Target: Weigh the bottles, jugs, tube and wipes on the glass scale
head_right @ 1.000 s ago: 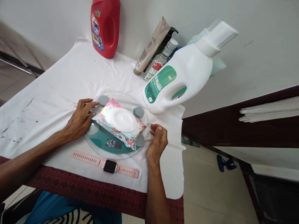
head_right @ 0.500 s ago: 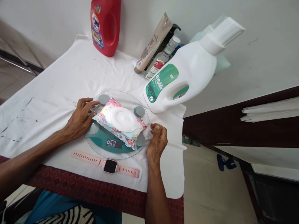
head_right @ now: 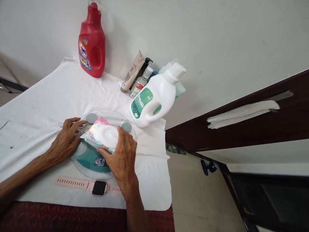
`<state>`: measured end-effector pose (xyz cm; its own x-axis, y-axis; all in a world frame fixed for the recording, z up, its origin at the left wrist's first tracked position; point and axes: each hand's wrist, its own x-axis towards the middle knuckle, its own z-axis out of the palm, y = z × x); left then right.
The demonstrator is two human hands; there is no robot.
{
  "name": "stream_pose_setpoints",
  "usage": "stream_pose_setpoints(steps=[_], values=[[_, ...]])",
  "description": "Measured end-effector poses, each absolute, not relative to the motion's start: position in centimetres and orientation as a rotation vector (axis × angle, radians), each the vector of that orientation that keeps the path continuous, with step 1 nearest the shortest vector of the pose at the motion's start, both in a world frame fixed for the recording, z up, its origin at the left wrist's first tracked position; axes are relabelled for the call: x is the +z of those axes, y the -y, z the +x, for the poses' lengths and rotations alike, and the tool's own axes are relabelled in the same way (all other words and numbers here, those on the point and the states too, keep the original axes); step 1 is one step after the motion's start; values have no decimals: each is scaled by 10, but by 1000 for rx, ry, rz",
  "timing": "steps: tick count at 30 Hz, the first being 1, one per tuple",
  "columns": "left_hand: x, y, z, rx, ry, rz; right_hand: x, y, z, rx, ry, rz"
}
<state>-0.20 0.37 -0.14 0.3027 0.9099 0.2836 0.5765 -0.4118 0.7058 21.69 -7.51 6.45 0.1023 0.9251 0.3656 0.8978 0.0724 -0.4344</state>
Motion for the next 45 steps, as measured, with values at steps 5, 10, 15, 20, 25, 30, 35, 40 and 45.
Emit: stream_pose_setpoints(steps=[5,10,15,20,25,30,35,40,45], values=[[2,-3,-2,891,-1327,2052,56,78,223,94,1617,-1764],[4,-3,-2,878,-1324,2012,64,104,236,163,1177,-1802],[5,-1,0,880,-1331,2000,76,130,271,-87,735,-1931],[2,-1,0,890,-1331,2012,73,126,316,-212,483,-2102],[-3,-2,1,942,-1327,2023,53,91,329,-117,593,-2254],[-4,4,4,1030,-1310,2016,62,80,318,-73,831,-2403],[-12,8,11,1112,-1320,1938,106,54,289,-545,1102,-2049],[-23,13,17,1150,-1317,1885,115,-72,227,-55,1516,-1638],[-34,16,24,1199,-1364,1904,102,-238,175,299,1539,-1591]])
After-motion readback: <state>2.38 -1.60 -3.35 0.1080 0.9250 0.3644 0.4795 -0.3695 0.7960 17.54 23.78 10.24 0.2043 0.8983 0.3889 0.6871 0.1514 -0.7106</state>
